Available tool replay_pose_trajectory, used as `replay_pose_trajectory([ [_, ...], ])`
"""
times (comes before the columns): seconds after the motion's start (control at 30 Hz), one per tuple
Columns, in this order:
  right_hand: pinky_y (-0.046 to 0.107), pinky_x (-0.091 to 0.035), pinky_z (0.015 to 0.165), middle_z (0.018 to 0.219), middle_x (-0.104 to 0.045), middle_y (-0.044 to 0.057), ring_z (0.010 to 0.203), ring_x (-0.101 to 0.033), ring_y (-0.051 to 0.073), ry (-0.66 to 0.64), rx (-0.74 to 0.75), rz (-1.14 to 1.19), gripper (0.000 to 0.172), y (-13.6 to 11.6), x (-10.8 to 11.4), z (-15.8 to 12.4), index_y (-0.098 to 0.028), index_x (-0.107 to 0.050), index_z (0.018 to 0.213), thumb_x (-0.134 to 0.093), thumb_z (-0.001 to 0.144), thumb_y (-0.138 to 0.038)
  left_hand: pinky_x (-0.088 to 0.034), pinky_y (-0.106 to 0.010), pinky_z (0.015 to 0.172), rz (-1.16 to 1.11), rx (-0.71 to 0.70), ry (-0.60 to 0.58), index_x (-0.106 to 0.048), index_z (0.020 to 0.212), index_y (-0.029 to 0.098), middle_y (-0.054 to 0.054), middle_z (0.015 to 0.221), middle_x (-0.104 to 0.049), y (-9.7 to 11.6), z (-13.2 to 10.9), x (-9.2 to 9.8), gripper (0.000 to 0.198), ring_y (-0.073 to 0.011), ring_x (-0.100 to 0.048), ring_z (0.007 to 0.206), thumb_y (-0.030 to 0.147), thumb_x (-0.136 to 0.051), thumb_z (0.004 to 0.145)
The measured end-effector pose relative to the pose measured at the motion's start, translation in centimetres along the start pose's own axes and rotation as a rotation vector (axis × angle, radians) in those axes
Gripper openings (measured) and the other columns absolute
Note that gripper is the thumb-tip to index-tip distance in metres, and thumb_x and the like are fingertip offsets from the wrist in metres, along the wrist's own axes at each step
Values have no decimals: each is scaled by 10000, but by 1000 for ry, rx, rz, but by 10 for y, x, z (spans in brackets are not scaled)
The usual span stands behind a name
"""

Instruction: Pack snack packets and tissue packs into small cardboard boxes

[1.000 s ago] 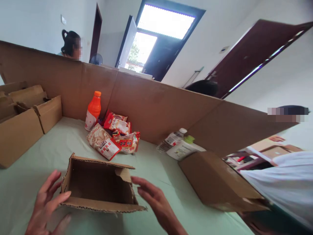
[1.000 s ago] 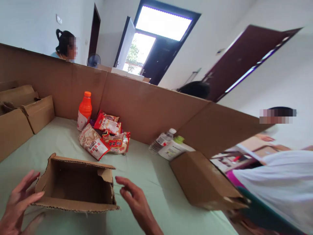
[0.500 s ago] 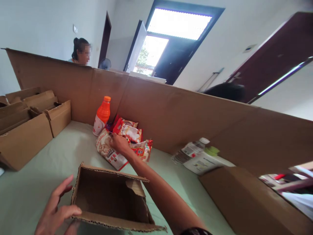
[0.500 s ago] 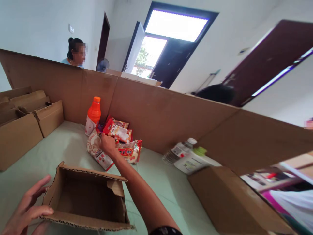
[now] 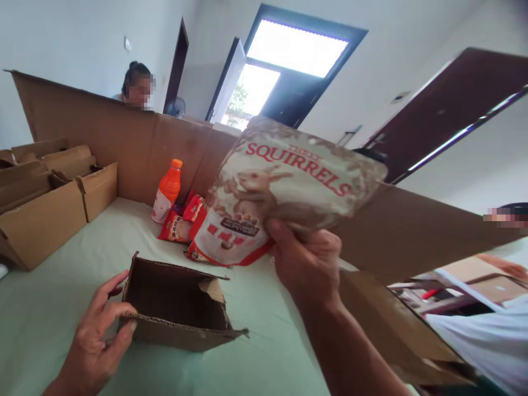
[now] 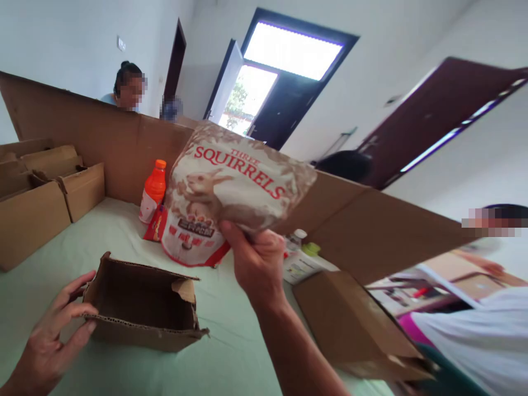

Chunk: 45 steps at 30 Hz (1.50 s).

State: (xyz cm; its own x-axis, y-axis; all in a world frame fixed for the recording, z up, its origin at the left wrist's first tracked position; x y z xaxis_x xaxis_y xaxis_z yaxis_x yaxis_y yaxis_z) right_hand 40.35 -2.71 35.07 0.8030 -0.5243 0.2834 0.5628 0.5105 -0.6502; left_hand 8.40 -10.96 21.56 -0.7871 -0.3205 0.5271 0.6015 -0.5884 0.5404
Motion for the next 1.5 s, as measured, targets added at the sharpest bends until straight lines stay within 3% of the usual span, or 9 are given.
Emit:
replay_pose_trajectory([
  [0.07, 266, -516, 613, 682, -702, 3, 626, -618, 171, -55, 33, 43, 201, -18, -6, -24, -192, -748, 735, -685, 839, -353, -486, -289, 1003, -12, 15, 20, -611, 959, 252, -60, 1483, -461, -2, 0, -1, 122, -173, -551, 1259, 185, -509, 961],
  [0.2, 253, -530, 654, 740, -732, 39, 679, -658, 168, -565, 61, 58, 286, -24, -76, -81, -190, -743, 738, -560, 918, -316, -501, -314, 1011, 1, 32, 25, -621, 957, 249, -78, 1459, -486, -7, -1, -3, 123, -203, -547, 1305, 212, -503, 962],
  [0.47, 256, -397, 592, 879, -779, 164, 750, -699, 215, -1440, 163, -782, 199, 6, -148, -136, -90, -780, 903, -610, 801, -101, -534, -315, 990, 7, 62, 34, -656, 926, 250, -86, 1446, -523, -7, -3, -5, 142, -230, -557, 1325, 226, -519, 951],
  [0.63, 267, -375, 549, 950, -781, 192, 767, -714, 240, -1688, 274, -735, 273, -1, -190, -162, -72, -792, 1007, -605, 811, -106, -532, -311, 1005, -44, 39, -11, -659, 915, 236, -103, 1440, -548, -2, 0, -14, 133, -223, -581, 1298, 205, -532, 940],
  [0.83, 255, -339, 480, 932, -787, 159, 675, -683, 205, -1806, 260, -679, 269, 6, -210, -175, -83, -790, 1009, -631, 806, -158, -537, -252, 981, -74, -43, -24, -649, 921, 234, -98, 1354, -634, 8, 8, -18, 145, -200, -587, 1301, 149, -531, 921],
  [1.03, 241, -397, 661, 1036, -766, 84, 798, -650, 163, -1502, 191, -290, 303, -11, -198, -157, -171, -711, 1122, -503, 905, -132, -508, -276, 1034, -95, 4, -48, -621, 929, 239, -96, 1432, -581, 1, 3, -24, 125, -207, -549, 1345, 164, -521, 936],
  [1.23, 197, -343, 557, 726, -650, -18, 596, -452, 95, -1822, 162, -171, 226, 16, -206, -187, -134, -691, 826, -539, 758, 19, -514, -308, 1029, -127, 22, -25, -603, 935, 237, -106, 1429, -582, 4, 3, -27, 138, -213, -508, 1382, 182, -481, 967],
  [1.37, 193, -429, 591, 863, -714, 43, 704, -585, 130, -1829, 57, -209, 299, 28, -214, -185, -75, -714, 940, -496, 778, 50, -510, -327, 1039, -120, 77, -21, -598, 934, 232, -112, 1428, -579, 4, 4, -26, 146, -224, -492, 1396, 213, -461, 977],
  [1.5, 262, -501, 889, 1246, -702, 107, 1077, -660, 207, -1717, 28, -84, 431, 5, -191, -171, -131, -614, 1332, -581, 903, -146, -505, -297, 1039, -68, 8, -34, -598, 964, 232, -102, 1451, -555, 6, 6, -26, 122, -214, -475, 1409, 189, -485, 959],
])
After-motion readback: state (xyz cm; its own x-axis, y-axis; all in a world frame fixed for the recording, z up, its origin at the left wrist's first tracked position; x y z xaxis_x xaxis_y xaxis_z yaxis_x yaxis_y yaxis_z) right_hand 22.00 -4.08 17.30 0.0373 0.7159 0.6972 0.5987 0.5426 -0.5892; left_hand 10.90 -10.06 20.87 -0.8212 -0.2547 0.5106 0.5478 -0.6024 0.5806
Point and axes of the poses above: each hand's wrist, its own z-axis towards the middle knuckle, its own x-axis out of the back of the hand, y = z × x, the point moved 10 cm from there along z, towards the middle knuckle
